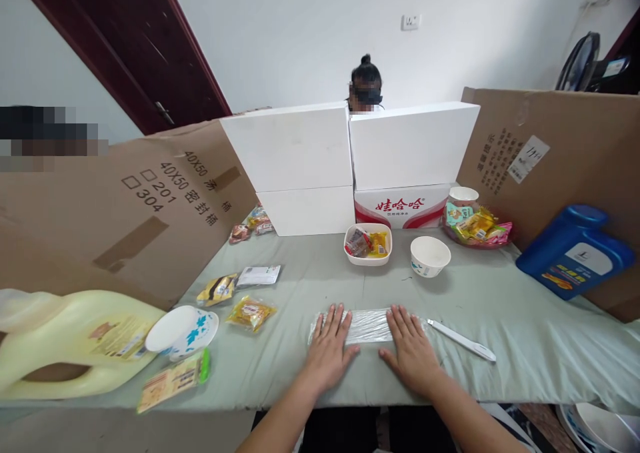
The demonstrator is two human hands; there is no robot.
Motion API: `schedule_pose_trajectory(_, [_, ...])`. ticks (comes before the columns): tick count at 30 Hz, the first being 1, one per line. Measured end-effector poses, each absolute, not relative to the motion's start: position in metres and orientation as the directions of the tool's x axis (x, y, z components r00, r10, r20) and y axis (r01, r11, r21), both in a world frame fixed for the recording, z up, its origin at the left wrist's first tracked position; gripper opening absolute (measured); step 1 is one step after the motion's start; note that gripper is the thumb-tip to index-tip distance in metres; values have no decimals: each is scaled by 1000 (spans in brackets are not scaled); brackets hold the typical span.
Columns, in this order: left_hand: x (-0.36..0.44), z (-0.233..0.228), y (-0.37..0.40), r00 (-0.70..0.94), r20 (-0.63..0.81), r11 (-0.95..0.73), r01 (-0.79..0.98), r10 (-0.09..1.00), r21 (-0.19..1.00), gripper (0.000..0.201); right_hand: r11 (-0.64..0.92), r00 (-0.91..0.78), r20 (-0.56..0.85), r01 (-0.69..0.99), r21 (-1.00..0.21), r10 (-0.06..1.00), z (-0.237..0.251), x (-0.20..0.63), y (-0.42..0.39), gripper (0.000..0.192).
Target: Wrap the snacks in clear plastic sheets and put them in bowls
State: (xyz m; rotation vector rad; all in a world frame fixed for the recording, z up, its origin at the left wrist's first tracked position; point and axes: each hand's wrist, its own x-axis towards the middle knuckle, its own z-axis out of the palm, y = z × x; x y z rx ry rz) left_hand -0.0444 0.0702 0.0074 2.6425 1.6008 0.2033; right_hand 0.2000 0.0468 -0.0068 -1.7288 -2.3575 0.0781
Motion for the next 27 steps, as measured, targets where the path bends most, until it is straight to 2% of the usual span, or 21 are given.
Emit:
schedule_pose_trajectory(3, [-71, 8, 73, 392, 73, -397, 914, 917, 83, 66, 269, -240, 204, 954, -132, 949, -12, 220, 34, 75])
schedule_pose_trajectory(8, [-78, 13, 67, 213, 131, -223, 973, 968, 68, 64, 388, -342, 392, 921, -42, 854, -14, 231, -8, 68])
schedule_pose_trajectory(10, [-66, 18, 57, 233, 205, -257, 961, 951, 101, 57, 410, -360, 433, 912, -25, 826, -11, 231, -25, 68])
schedule_pose_trajectory(12, [-48, 26, 44, 326, 276, -377, 912, 904, 160, 46, 434, -378, 449, 901, -23, 809, -5, 233, -37, 66])
schedule_pose_trajectory(16, [-13, 40, 14, 512, 291, -584, 759, 808, 289, 34, 452, -366, 418, 883, -124, 831, 7, 239, -43, 52])
schedule_pose_trajectory(18, [-3, 41, 5, 548, 263, -608, 730, 794, 312, 34, 403, -306, 389, 894, -196, 869, 12, 242, -38, 44])
schedule_pose_trajectory(20, [0, 40, -1, 558, 244, -609, 731, 793, 307, 38, 392, -300, 353, 891, -228, 886, 16, 245, -32, 46])
schedule_pose_trajectory(24, [-4, 39, -3, 594, 166, -614, 726, 787, 310, 50, 569, -522, 245, 797, -204, 817, 20, 249, -26, 62])
schedule_pose_trajectory(27, [-8, 45, -3, 633, 112, -625, 694, 766, 357, 52, 600, -566, 200, 765, -234, 800, 28, 249, -30, 53])
